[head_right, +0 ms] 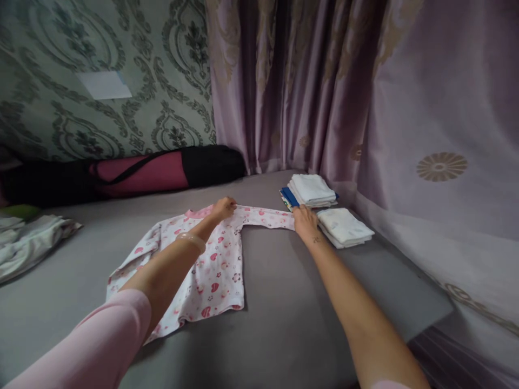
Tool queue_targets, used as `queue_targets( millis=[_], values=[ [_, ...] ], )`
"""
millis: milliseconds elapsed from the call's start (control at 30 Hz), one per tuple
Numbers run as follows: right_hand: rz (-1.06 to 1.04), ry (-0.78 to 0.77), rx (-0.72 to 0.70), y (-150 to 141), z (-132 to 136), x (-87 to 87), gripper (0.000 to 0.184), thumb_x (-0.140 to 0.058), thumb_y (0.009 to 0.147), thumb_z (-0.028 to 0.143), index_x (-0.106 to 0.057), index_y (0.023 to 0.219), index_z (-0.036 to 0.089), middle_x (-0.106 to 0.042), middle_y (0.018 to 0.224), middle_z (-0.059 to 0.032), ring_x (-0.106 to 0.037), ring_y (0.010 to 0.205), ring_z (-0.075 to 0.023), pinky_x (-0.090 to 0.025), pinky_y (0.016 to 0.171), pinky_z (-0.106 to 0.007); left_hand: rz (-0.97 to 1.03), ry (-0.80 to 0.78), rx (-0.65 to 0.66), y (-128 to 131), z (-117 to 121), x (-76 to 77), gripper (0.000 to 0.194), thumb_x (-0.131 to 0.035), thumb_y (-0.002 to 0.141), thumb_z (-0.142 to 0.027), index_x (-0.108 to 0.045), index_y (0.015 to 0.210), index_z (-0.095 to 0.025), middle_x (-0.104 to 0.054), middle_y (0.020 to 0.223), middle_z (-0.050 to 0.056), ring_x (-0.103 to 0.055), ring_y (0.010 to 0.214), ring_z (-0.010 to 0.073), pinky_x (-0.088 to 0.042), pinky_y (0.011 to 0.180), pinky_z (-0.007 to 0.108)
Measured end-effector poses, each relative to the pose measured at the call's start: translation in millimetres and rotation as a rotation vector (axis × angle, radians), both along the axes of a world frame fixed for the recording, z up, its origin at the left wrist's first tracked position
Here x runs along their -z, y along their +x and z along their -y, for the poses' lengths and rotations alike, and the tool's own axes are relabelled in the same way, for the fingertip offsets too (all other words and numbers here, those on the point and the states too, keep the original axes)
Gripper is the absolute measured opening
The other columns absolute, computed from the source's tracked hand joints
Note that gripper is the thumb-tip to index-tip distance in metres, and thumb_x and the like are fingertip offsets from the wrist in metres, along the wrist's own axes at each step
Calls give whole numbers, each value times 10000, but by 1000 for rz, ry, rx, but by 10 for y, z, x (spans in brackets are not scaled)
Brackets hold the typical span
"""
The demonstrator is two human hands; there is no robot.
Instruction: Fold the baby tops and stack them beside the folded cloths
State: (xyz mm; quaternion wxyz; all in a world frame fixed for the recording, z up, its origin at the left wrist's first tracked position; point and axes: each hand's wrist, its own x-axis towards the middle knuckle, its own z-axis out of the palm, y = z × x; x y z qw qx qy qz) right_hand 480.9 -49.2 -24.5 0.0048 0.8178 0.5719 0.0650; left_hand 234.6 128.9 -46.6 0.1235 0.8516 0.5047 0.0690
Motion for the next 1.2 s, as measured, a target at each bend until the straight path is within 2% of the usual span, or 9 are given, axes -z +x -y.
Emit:
queue_targets(
  millis=[167, 233, 300, 367, 500, 700, 867, 1067, 1200],
  values=[
    [48, 62, 61, -254, 11, 0, 364, -320, 925, 54, -618, 1130, 93, -578, 1151, -194, -581, 1014, -271, -423, 802, -339, -5, -9, 12, 64, 14, 44, 351, -436, 890, -171, -667, 1152, -204, -687, 1150, 92, -616, 1073, 211, -458, 882, 276],
    [24, 110, -57, -453, 3, 10, 352, -328, 928, 57, -613, 1132, 99, -576, 1156, -180, -563, 1028, -262, -416, 836, -340, -6, -2, 43, 70, 4, 27, 337, -448, 885, -181, -686, 1120, -227, -686, 1154, 72, -606, 1074, 209, -440, 905, 282],
    [-58, 128, -289, -683, -16, 40, 306, -376, 939, 94, -618, 1117, 150, -594, 1140, -128, -538, 1061, -233, -401, 881, -314, -5, 12, 71, 69, -13, 7, 310, -469, 882, -209, -703, 1077, -267, -690, 1148, 37, -587, 1084, 212, -408, 944, 300],
    [-110, 157, -435, -902, -43, 91, 265, -420, 940, 126, -615, 1107, 191, -599, 1143, -95, -522, 1068, -214, -391, 894, -296, -6, 27, 83, 68, -37, -9, 275, -496, 879, -263, -712, 1044, -304, -692, 1143, 11, -550, 1118, 238, -377, 971, 340],
    [-53, 180, -456, -1159, -105, 225, 283, -406, 928, 95, -610, 1092, 201, -609, 1113, -98, -509, 1061, -221, -384, 873, -307, -14, 27, 111, 78, -111, -22, 221, -567, 846, -346, -723, 1002, -338, -706, 1116, -3, -504, 1147, 288, -350, 955, 404],
    [-38, 118, -432, -1162, -151, 333, 285, -394, 942, 104, -627, 1075, 201, -619, 1084, -89, -519, 1034, -208, -385, 858, -299, -5, 36, 160, 109, -165, -20, 189, -563, 837, -308, -734, 917, -297, -725, 1044, 2, -535, 1124, 266, -315, 967, 409],
    [-33, 87, -430, -1170, -91, 301, 273, -389, 943, 96, -610, 1075, 189, -609, 1091, -93, -523, 1013, -208, -390, 845, -295, 6, 76, 69, 192, -77, 44, 224, -518, 811, -222, -715, 917, -221, -719, 989, 72, -579, 1065, 276, -349, 929, 411],
    [-23, 41, -469, -1205, -18, 244, 303, -366, 926, 59, -599, 1094, 156, -599, 1119, -122, -516, 1029, -231, -367, 870, -333, 17, 93, -19, 256, -38, 117, 236, -490, 837, -218, -686, 967, -195, -701, 1023, 110, -587, 1070, 279, -354, 935, 417],
    [-92, 79, -477, -1148, -50, 216, 251, -405, 943, 131, -628, 1039, 195, -629, 1082, -103, -501, 1038, -240, -342, 872, -353, 19, 60, 60, 297, -23, 63, 228, -533, 814, -190, -695, 973, -205, -687, 1097, 105, -550, 1127, 298, -349, 936, 428]
  ],
)
